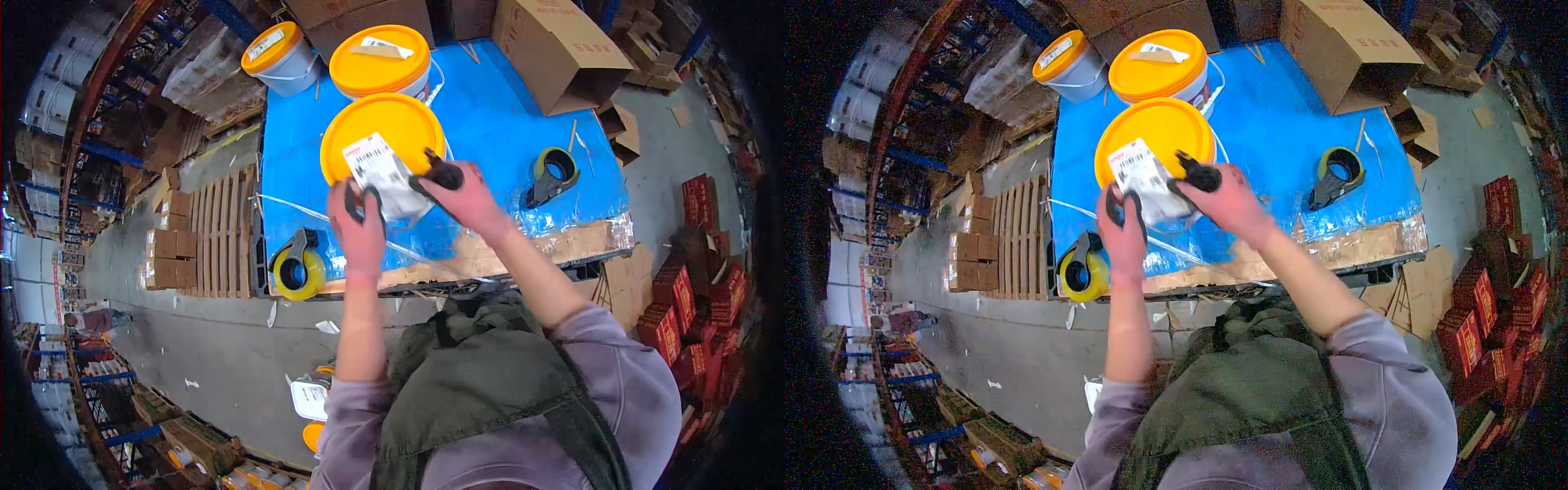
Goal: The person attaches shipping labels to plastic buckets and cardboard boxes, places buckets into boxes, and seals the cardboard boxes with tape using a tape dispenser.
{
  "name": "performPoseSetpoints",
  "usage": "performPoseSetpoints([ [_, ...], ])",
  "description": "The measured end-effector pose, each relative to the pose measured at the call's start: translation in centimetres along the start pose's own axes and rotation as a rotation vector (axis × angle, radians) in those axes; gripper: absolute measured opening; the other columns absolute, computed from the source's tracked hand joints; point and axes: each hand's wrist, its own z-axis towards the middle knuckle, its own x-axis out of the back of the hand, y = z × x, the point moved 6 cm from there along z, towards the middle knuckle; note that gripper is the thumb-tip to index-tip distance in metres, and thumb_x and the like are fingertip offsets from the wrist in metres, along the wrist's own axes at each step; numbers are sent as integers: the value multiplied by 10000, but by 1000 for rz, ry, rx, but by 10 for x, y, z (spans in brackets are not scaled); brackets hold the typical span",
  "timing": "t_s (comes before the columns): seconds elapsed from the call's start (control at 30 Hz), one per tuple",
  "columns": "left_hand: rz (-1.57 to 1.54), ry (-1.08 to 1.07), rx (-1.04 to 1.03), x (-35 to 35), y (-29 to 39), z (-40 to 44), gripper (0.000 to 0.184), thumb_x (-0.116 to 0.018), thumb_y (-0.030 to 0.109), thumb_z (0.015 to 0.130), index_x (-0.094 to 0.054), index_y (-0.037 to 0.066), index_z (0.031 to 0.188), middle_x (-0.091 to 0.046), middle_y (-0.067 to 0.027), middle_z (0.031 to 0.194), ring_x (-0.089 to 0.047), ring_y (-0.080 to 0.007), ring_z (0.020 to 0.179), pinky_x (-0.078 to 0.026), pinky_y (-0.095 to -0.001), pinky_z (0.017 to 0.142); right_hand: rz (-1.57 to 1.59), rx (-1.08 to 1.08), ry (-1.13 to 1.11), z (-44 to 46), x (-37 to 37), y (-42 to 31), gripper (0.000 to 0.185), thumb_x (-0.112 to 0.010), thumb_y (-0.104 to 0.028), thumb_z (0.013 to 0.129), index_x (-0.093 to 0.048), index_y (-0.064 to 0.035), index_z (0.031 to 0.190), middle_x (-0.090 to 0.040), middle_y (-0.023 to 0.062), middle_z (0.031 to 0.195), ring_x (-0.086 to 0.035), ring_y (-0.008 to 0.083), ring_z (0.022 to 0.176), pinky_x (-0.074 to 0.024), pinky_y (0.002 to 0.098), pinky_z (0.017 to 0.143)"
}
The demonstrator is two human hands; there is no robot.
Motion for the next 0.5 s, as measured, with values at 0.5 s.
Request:
performPoseSetpoints([
  [0.5, 157, 199, -85, -14, -3, 36, 439, -615, 36, 844, -479, 15, 1261, -473, -196, 1322, -390, -363, 1261, -309, -452, 1075, 153, -82, 126, 278, 32, 40, 663, -752, -468, 772, -597, -1, 1217, -666, 120, 1103, -637, 220, 968, -527, 356, 813],
])
